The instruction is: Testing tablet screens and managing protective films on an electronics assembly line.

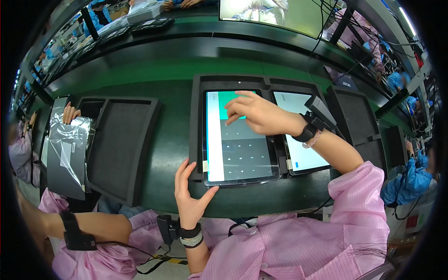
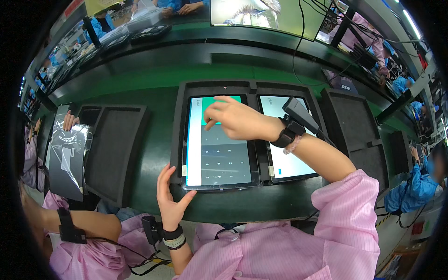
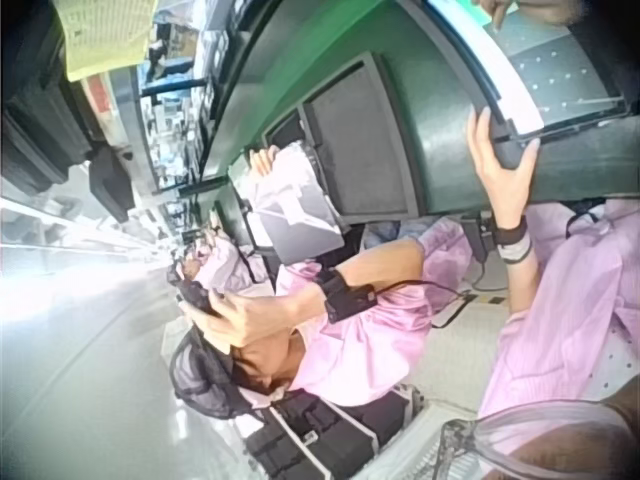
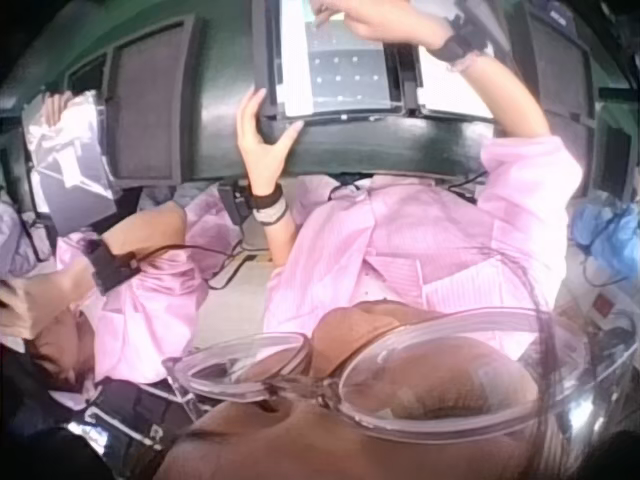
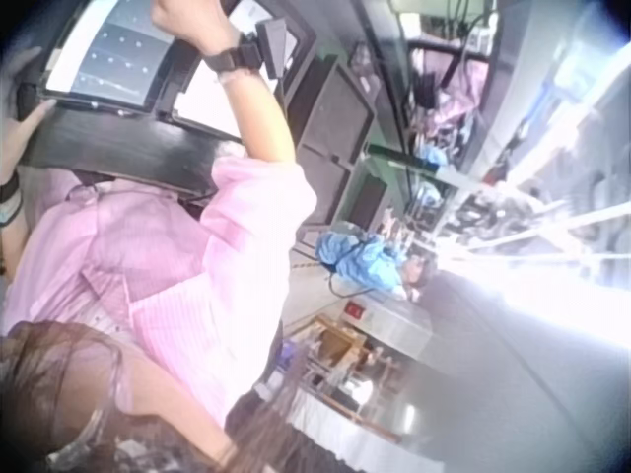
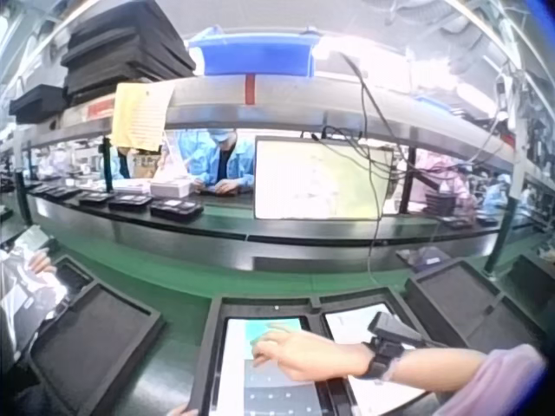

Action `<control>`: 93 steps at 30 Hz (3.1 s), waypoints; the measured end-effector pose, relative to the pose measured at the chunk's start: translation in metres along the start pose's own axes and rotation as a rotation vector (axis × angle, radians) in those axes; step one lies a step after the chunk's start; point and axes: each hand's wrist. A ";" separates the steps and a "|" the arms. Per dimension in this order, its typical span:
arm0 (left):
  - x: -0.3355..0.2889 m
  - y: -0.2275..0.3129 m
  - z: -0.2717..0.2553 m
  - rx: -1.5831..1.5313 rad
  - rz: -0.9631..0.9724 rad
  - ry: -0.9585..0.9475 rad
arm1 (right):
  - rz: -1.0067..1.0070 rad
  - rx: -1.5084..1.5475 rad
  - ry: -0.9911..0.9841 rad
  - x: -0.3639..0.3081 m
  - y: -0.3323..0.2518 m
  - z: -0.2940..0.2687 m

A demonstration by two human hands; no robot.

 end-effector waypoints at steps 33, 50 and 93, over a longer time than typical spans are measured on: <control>0.001 -0.003 -0.001 -0.004 0.021 -0.003 | -0.076 0.102 0.034 -0.021 -0.068 0.007; -0.002 -0.001 0.002 0.005 -0.005 -0.057 | -0.051 0.023 0.156 -0.030 -0.056 -0.001; 0.000 -0.003 -0.001 -0.002 -0.004 -0.053 | 0.088 -0.217 -0.087 0.004 -0.013 -0.009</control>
Point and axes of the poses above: each hand's wrist, its own x-axis towards the middle knuckle, its own z-axis out of the palm, y = z × x, and after that the axes turned 3 degrees about -z, right-handed
